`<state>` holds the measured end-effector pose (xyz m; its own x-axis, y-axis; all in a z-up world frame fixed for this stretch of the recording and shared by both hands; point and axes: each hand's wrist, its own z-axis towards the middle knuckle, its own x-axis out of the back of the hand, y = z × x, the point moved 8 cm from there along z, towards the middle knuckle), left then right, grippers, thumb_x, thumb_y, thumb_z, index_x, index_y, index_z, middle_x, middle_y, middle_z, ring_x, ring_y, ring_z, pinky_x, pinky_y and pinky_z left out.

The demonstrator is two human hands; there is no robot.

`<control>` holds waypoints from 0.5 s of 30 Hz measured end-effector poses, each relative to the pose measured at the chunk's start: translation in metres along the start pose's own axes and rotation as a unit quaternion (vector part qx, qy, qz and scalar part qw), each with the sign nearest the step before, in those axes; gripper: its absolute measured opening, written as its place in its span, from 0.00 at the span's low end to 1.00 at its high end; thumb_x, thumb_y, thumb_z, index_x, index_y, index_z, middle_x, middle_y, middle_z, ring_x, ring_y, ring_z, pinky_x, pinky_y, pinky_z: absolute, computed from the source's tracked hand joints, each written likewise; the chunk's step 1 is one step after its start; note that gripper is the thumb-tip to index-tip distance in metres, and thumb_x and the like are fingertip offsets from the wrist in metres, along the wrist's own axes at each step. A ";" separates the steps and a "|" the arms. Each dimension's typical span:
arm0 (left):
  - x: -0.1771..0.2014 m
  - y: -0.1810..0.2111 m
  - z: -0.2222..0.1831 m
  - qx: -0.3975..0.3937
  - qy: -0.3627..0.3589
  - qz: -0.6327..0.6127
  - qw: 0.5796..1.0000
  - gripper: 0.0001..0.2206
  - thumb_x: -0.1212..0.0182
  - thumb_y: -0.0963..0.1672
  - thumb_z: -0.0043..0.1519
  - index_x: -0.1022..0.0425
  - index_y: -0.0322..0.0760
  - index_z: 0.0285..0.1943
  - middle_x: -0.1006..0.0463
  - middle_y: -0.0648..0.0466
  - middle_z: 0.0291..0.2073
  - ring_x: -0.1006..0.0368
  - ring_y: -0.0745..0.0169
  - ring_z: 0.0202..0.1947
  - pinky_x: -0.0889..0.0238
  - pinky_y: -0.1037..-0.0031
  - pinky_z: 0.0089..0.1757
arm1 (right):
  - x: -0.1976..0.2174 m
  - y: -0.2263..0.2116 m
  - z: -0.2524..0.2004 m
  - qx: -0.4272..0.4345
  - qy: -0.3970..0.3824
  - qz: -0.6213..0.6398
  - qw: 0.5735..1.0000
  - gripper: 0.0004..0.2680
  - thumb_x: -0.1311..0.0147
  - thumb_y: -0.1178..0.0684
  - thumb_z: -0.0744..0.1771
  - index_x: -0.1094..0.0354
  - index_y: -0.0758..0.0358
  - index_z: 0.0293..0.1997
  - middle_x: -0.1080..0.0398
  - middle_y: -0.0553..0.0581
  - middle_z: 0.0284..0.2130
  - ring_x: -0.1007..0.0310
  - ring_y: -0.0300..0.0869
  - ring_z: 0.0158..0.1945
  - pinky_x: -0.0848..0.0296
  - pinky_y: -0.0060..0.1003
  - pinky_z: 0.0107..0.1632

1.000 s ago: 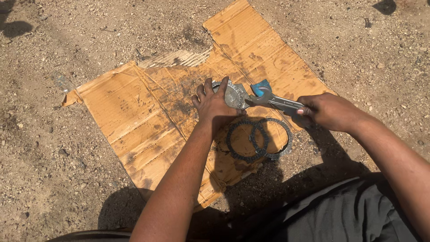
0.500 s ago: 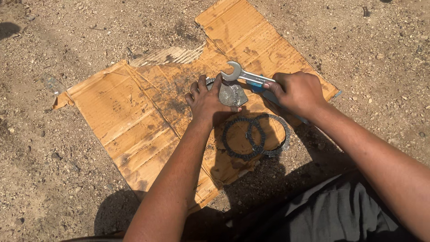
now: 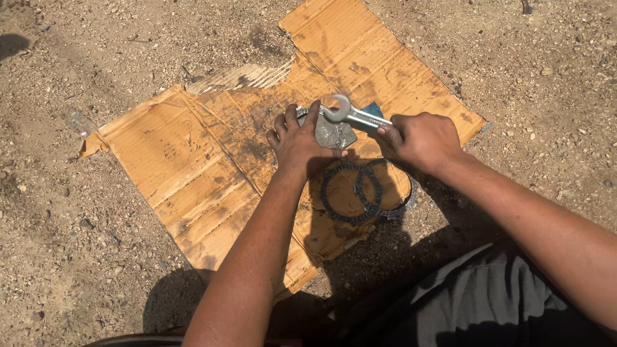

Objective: The person uses a wrench to tighten or loosen bolts on a clutch component while holding it by hand over a piece of cardboard on the ground.

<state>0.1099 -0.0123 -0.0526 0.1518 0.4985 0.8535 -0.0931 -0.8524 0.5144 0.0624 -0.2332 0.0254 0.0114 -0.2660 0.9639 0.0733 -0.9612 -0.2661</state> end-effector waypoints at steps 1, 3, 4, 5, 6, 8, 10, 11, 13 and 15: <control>0.002 0.001 0.005 0.007 -0.003 0.001 1.000 0.65 0.21 0.66 0.24 0.48 0.65 0.78 0.57 0.40 0.77 0.67 0.31 0.76 0.71 0.33 0.65 | -0.002 -0.006 0.002 0.036 -0.040 -0.087 0.995 0.15 0.53 0.34 0.68 0.22 0.49 0.45 0.28 0.59 0.19 0.25 0.53 0.27 0.29 0.54 0.33; -0.003 0.001 0.009 0.022 -0.021 0.002 1.000 0.65 0.21 0.65 0.23 0.48 0.66 0.78 0.56 0.41 0.78 0.65 0.32 0.77 0.69 0.35 0.66 | -0.001 0.004 -0.002 -0.015 -0.044 -0.076 0.996 0.17 0.55 0.32 0.69 0.22 0.51 0.43 0.27 0.60 0.19 0.25 0.53 0.27 0.28 0.53 0.36; -0.004 0.001 0.009 0.020 -0.018 0.003 1.000 0.66 0.21 0.65 0.23 0.48 0.66 0.78 0.56 0.41 0.77 0.65 0.32 0.77 0.69 0.35 0.66 | -0.002 0.009 -0.003 -0.039 -0.049 -0.070 0.996 0.18 0.56 0.31 0.70 0.22 0.52 0.43 0.27 0.60 0.20 0.25 0.53 0.28 0.28 0.53 0.37; -0.006 0.000 0.009 0.017 -0.016 0.005 1.000 0.66 0.21 0.65 0.23 0.48 0.66 0.78 0.56 0.41 0.77 0.64 0.32 0.77 0.69 0.36 0.67 | 0.001 0.010 -0.006 -0.052 -0.017 -0.040 0.998 0.19 0.57 0.32 0.71 0.23 0.53 0.43 0.27 0.60 0.20 0.25 0.53 0.28 0.27 0.53 0.37; -0.009 -0.004 0.004 0.020 -0.016 0.006 1.000 0.66 0.21 0.65 0.23 0.48 0.66 0.79 0.56 0.40 0.77 0.64 0.32 0.77 0.69 0.36 0.67 | 0.001 0.009 -0.010 -0.063 0.009 -0.009 0.998 0.19 0.58 0.32 0.72 0.23 0.55 0.43 0.27 0.59 0.21 0.25 0.53 0.27 0.27 0.52 0.37; -0.008 -0.007 0.000 0.014 -0.021 0.002 1.000 0.66 0.20 0.65 0.24 0.49 0.65 0.79 0.57 0.39 0.77 0.66 0.30 0.77 0.72 0.34 0.66 | -0.002 0.003 -0.012 -0.052 0.000 -0.014 0.999 0.19 0.57 0.33 0.71 0.22 0.56 0.42 0.27 0.59 0.21 0.25 0.53 0.28 0.27 0.52 0.36; -0.002 -0.004 0.004 0.018 -0.023 -0.001 1.000 0.66 0.19 0.64 0.24 0.49 0.65 0.79 0.59 0.39 0.78 0.67 0.29 0.77 0.74 0.33 0.66 | -0.006 -0.005 -0.010 -0.010 -0.067 -0.089 0.994 0.17 0.53 0.34 0.69 0.21 0.54 0.38 0.28 0.58 0.20 0.26 0.52 0.29 0.28 0.52 0.35; 0.000 -0.002 0.007 0.026 -0.026 -0.003 0.999 0.66 0.19 0.64 0.24 0.50 0.66 0.79 0.59 0.39 0.78 0.68 0.29 0.77 0.74 0.33 0.66 | 0.001 -0.004 -0.007 -0.021 -0.041 -0.066 0.997 0.17 0.53 0.34 0.69 0.21 0.54 0.40 0.28 0.58 0.19 0.26 0.52 0.27 0.28 0.52 0.34; 0.004 0.002 0.014 0.019 -0.012 -0.013 1.000 0.66 0.19 0.64 0.25 0.50 0.65 0.79 0.60 0.38 0.78 0.68 0.29 0.77 0.74 0.33 0.66 | 0.012 0.001 -0.002 -0.038 0.006 -0.023 0.999 0.16 0.53 0.35 0.70 0.21 0.53 0.42 0.28 0.58 0.17 0.25 0.53 0.25 0.28 0.52 0.34; -0.007 -0.004 -0.008 0.004 -0.004 -0.022 1.000 0.64 0.19 0.63 0.28 0.49 0.63 0.80 0.59 0.36 0.78 0.68 0.28 0.77 0.75 0.34 0.67 | 0.003 0.000 -0.022 -0.044 0.041 -0.003 0.998 0.17 0.55 0.36 0.72 0.22 0.56 0.41 0.29 0.58 0.19 0.26 0.53 0.26 0.29 0.52 0.35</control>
<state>0.1016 -0.0108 -0.0600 0.1627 0.5351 0.8290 -0.0778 -0.8306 0.5514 0.0405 -0.2358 0.0283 -0.0698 -0.2626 0.9624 -0.0156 -0.9643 -0.2643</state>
